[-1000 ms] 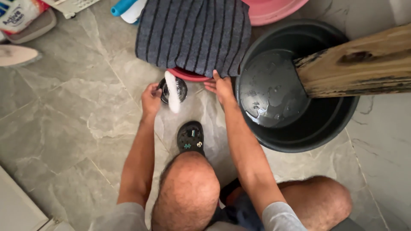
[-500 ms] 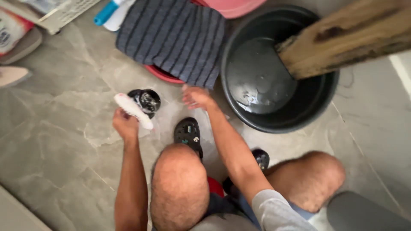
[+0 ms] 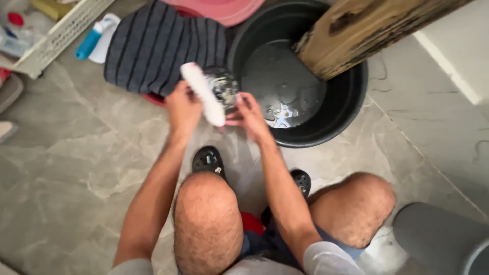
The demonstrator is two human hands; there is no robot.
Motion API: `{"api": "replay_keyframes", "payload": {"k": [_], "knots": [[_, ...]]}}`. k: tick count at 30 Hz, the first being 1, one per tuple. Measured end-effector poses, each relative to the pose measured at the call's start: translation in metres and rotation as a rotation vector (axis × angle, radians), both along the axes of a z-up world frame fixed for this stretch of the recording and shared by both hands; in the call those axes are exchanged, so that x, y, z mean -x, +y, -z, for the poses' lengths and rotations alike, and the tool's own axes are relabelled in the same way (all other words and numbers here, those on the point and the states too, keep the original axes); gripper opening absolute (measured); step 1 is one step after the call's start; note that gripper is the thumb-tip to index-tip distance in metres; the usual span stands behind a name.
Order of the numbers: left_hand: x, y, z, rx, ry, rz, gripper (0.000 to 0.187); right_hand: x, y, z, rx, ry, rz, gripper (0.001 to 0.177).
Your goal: The person washes a piece of wood and a cloth in a bucket of water, then moves to a sink to wash their hands and dries them with a towel.
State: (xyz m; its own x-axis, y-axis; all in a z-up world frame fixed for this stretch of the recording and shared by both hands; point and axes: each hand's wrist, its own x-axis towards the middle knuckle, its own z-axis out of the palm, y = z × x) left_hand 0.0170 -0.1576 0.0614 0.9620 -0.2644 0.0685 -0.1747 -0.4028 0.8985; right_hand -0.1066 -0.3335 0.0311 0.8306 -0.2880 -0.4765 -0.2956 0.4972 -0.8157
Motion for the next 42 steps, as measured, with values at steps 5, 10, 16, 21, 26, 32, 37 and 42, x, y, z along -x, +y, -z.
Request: {"api": "replay_keyframes", "payload": {"k": [5, 10, 16, 21, 26, 32, 37, 42], "knots": [[0.007, -0.101, 0.002, -0.097, 0.057, 0.152, 0.021, 0.026, -0.082, -0.003, 0.134, 0.078, 0.210, 0.053], [0.022, -0.160, 0.045, -0.175, 0.132, 0.284, 0.023, 0.044, -0.132, 0.022, 0.063, 0.145, 0.224, 0.056], [0.041, -0.161, 0.071, -0.001, -0.094, 0.393, 0.045, 0.049, -0.168, 0.113, -0.094, 0.303, 0.328, 0.053], [0.040, -0.128, 0.059, -0.403, -0.380, 0.450, 0.036, 0.032, -0.195, 0.185, -0.184, 0.237, 0.455, 0.050], [0.034, -0.119, 0.069, -0.327, -0.310, 0.495, 0.036, 0.022, -0.212, 0.228, -0.062, 0.228, 0.685, 0.040], [0.034, -0.121, 0.065, -0.443, -0.353, 0.560, 0.038, 0.048, -0.212, 0.216, -0.062, 0.211, 0.623, 0.032], [0.024, -0.140, 0.022, -0.855, -0.139, 0.800, 0.058, 0.044, -0.258, 0.134, 0.041, 0.277, 0.380, 0.034], [-0.021, -0.188, -0.013, -0.642, 0.215, 1.117, 0.056, 0.038, -0.299, 0.046, 0.187, 0.280, 0.276, 0.034]]}}
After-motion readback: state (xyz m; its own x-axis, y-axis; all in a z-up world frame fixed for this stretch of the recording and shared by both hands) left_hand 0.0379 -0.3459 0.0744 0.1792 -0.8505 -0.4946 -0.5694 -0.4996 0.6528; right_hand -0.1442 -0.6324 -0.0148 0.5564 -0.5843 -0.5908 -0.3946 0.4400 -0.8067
